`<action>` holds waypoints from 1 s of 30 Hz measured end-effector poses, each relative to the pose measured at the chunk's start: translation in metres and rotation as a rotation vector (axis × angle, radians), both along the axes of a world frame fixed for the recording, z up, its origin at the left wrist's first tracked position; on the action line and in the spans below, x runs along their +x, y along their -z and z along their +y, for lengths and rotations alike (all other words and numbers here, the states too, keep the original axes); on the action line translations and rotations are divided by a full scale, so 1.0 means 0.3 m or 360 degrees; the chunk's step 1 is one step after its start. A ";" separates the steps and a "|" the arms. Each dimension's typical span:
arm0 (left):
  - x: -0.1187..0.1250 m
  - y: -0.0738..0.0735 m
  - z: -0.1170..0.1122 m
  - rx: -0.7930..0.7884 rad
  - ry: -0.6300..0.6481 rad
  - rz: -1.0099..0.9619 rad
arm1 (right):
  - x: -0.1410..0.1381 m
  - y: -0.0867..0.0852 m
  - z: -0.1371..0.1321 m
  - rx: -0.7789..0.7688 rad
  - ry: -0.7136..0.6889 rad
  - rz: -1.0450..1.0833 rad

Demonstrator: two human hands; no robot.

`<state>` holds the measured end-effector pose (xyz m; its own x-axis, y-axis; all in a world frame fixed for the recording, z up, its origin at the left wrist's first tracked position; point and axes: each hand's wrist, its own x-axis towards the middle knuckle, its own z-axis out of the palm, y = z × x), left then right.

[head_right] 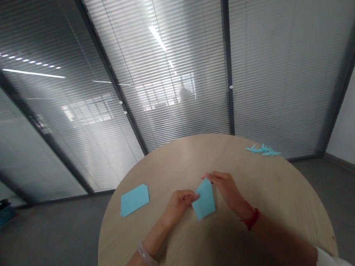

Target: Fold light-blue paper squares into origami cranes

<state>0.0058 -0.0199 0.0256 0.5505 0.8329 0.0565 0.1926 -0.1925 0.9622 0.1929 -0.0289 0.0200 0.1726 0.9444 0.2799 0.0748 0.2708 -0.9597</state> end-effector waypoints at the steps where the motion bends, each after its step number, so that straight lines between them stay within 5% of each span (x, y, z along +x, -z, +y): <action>1: 0.000 -0.001 -0.001 -0.0002 -0.0003 -0.0009 | 0.004 0.002 0.001 0.0015 0.0001 -0.0006; 18: 0.007 0.013 -0.002 -0.0310 0.0043 -0.0415 | 0.004 0.000 0.011 -0.0091 -0.0051 0.0327; 30: 0.002 -0.019 -0.014 -0.0094 -0.0043 -0.0454 | -0.002 -0.010 -0.001 -0.0080 -0.0160 0.0365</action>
<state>0.0065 -0.0239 0.0312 0.4969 0.8535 0.1568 -0.0834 -0.1329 0.9876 0.1924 -0.0291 0.0230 0.1303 0.9718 0.1964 -0.1712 0.2172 -0.9610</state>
